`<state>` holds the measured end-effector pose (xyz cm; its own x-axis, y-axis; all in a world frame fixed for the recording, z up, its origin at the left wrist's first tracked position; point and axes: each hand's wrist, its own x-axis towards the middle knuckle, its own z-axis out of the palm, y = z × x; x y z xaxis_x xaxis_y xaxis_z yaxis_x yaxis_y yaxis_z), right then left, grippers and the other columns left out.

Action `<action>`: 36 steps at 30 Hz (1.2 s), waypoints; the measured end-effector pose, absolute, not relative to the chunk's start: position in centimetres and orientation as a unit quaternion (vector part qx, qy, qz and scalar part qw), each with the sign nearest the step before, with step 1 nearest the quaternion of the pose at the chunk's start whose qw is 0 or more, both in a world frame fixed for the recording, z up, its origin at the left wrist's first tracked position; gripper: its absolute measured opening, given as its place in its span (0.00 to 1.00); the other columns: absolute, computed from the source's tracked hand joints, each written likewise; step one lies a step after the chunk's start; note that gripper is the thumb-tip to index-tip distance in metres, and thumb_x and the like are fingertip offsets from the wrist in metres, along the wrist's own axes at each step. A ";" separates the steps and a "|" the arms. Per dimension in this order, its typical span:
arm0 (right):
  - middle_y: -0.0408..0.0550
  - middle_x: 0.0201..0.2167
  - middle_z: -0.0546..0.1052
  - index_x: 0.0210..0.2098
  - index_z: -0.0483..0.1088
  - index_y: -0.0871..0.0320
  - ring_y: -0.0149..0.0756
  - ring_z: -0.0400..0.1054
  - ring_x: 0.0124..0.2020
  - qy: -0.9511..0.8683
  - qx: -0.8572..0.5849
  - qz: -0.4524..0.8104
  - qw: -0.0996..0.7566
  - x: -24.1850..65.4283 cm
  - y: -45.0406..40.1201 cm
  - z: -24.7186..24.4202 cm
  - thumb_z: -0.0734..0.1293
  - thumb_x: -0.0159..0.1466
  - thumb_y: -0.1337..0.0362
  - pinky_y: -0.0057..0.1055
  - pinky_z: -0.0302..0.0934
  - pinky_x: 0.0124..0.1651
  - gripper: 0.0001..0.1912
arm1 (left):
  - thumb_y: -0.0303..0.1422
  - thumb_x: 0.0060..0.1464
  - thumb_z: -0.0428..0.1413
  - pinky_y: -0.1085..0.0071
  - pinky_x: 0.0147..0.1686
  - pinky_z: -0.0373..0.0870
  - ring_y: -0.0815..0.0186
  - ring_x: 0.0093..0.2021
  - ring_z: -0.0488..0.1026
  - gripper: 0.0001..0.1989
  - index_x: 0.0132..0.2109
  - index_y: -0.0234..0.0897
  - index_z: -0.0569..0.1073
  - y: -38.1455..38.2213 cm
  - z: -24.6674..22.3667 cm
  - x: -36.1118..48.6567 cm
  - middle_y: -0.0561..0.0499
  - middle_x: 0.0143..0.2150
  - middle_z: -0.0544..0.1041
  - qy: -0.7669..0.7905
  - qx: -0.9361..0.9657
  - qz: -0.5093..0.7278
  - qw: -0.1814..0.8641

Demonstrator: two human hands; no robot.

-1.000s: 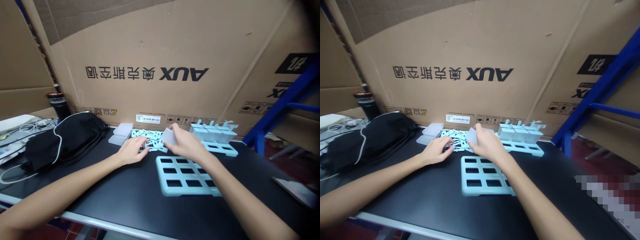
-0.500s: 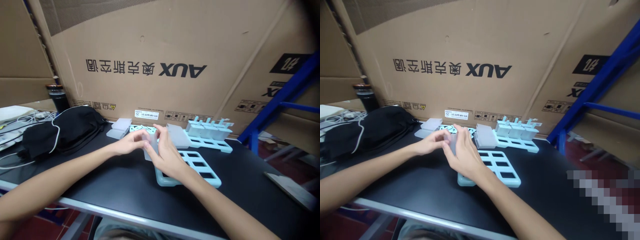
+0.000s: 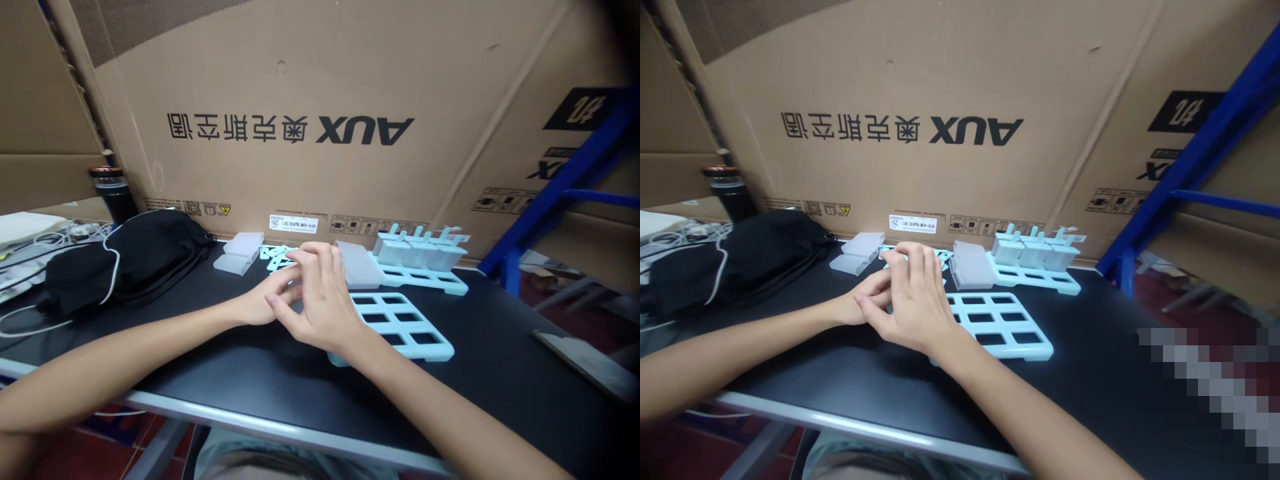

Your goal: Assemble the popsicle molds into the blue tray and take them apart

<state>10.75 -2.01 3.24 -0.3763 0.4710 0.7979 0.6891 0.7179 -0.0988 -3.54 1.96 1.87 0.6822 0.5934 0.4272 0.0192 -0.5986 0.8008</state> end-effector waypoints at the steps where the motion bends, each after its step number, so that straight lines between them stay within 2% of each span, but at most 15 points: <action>1: 0.59 0.50 0.62 0.52 0.58 0.60 0.49 0.55 0.52 -0.818 -0.351 -0.132 0.437 10.7 -2.0 3.1 0.63 0.61 0.53 0.48 0.54 0.53 0.24 | 0.46 0.63 0.50 0.56 0.53 0.69 0.52 0.55 0.70 0.20 0.54 0.36 0.67 2.0 1.8 -3.5 0.40 0.53 0.72 0.190 0.820 0.356 0.407; 5: 0.61 0.52 0.62 0.54 0.56 0.60 0.49 0.55 0.54 -0.822 -0.345 -0.146 0.428 11.3 -1.7 3.2 0.61 0.64 0.56 0.48 0.53 0.54 0.23 | 0.50 0.65 0.44 0.59 0.52 0.70 0.54 0.56 0.69 0.21 0.54 0.41 0.62 3.2 2.3 -4.2 0.42 0.54 0.70 0.223 0.822 0.389 0.351; 6: 0.61 0.52 0.62 0.55 0.55 0.60 0.49 0.56 0.54 -0.827 -0.346 -0.152 0.416 11.8 -1.6 3.6 0.61 0.65 0.55 0.48 0.54 0.54 0.23 | 0.49 0.65 0.43 0.60 0.48 0.72 0.56 0.53 0.71 0.20 0.54 0.42 0.61 3.8 2.7 -4.7 0.43 0.52 0.71 0.245 0.817 0.404 0.330; 8: 0.61 0.51 0.65 0.53 0.57 0.60 0.49 0.59 0.51 -0.839 -0.353 -0.168 0.378 13.1 -1.6 4.5 0.60 0.65 0.55 0.46 0.55 0.50 0.21 | 0.50 0.64 0.45 0.65 0.37 0.74 0.60 0.41 0.75 0.21 0.56 0.45 0.56 5.2 3.7 -6.4 0.45 0.46 0.73 0.292 0.793 0.433 0.314; 11: 0.53 0.38 0.71 0.45 0.63 0.58 0.43 0.64 0.40 -0.841 -0.392 -0.170 0.332 16.3 -2.5 5.4 0.59 0.66 0.59 0.39 0.56 0.42 0.11 | 0.53 0.56 0.55 0.68 0.29 0.71 0.64 0.31 0.74 0.30 0.57 0.45 0.53 7.3 5.1 -9.8 0.49 0.38 0.74 0.327 0.772 0.446 0.315; 14: 0.46 0.29 0.71 0.36 0.64 0.56 0.36 0.64 0.31 -0.809 -0.456 -0.143 0.341 19.8 -3.8 4.6 0.59 0.66 0.62 0.33 0.55 0.36 0.05 | 0.51 0.50 0.60 0.66 0.36 0.72 0.63 0.36 0.74 0.26 0.47 0.38 0.65 8.7 5.6 -13.7 0.48 0.39 0.75 0.360 0.791 0.432 0.243; 16: 0.44 0.27 0.70 0.34 0.64 0.56 0.34 0.64 0.28 -0.794 -0.479 -0.143 0.346 21.4 -4.5 3.4 0.60 0.66 0.63 0.31 0.54 0.34 0.05 | 0.49 0.49 0.61 0.64 0.43 0.71 0.61 0.41 0.73 0.22 0.41 0.36 0.71 9.3 5.4 -15.8 0.47 0.40 0.75 0.385 0.817 0.382 0.196; 19: 0.43 0.26 0.70 0.32 0.64 0.56 0.33 0.64 0.28 -0.783 -0.482 -0.157 0.361 22.4 -5.0 2.1 0.61 0.65 0.64 0.30 0.55 0.33 0.05 | 0.49 0.48 0.61 0.62 0.46 0.69 0.60 0.43 0.72 0.19 0.36 0.37 0.76 10.2 4.8 -18.0 0.47 0.41 0.74 0.400 0.839 0.331 0.163; 24: 0.42 0.25 0.70 0.32 0.64 0.56 0.32 0.63 0.27 -0.782 -0.465 -0.175 0.376 22.1 -4.9 2.0 0.62 0.65 0.65 0.30 0.55 0.33 0.04 | 0.48 0.46 0.62 0.64 0.45 0.67 0.61 0.42 0.71 0.18 0.35 0.37 0.76 11.5 3.3 -19.4 0.48 0.40 0.74 0.437 0.821 0.322 0.179; 29: 0.42 0.25 0.69 0.32 0.64 0.56 0.33 0.63 0.27 -0.790 -0.474 -0.166 0.353 22.4 -4.8 1.6 0.62 0.65 0.65 0.30 0.55 0.33 0.04 | 0.48 0.43 0.63 0.70 0.36 0.65 0.65 0.36 0.70 0.21 0.36 0.36 0.72 12.1 1.7 -19.3 0.50 0.39 0.74 0.503 0.761 0.355 0.208; 33: 0.42 0.25 0.69 0.32 0.65 0.56 0.33 0.62 0.27 -0.792 -0.477 -0.160 0.347 22.5 -4.9 1.3 0.62 0.65 0.65 0.30 0.55 0.33 0.04 | 0.50 0.41 0.64 0.69 0.39 0.66 0.63 0.40 0.70 0.23 0.34 0.35 0.69 12.5 0.7 -19.1 0.48 0.41 0.73 0.490 0.751 0.387 0.215; 36: 0.42 0.25 0.69 0.32 0.65 0.56 0.33 0.62 0.27 -0.794 -0.478 -0.159 0.341 22.4 -5.0 1.3 0.62 0.65 0.64 0.31 0.54 0.33 0.05 | 0.51 0.40 0.64 0.67 0.42 0.66 0.61 0.42 0.71 0.24 0.31 0.36 0.67 12.8 0.1 -18.9 0.49 0.39 0.73 0.509 0.736 0.407 0.183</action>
<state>22.36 -4.95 1.29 -0.3105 0.6506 0.6930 0.8674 0.4922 -0.0734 -18.88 12.81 0.12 0.1512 0.8981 0.4130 0.6012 -0.4152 0.6827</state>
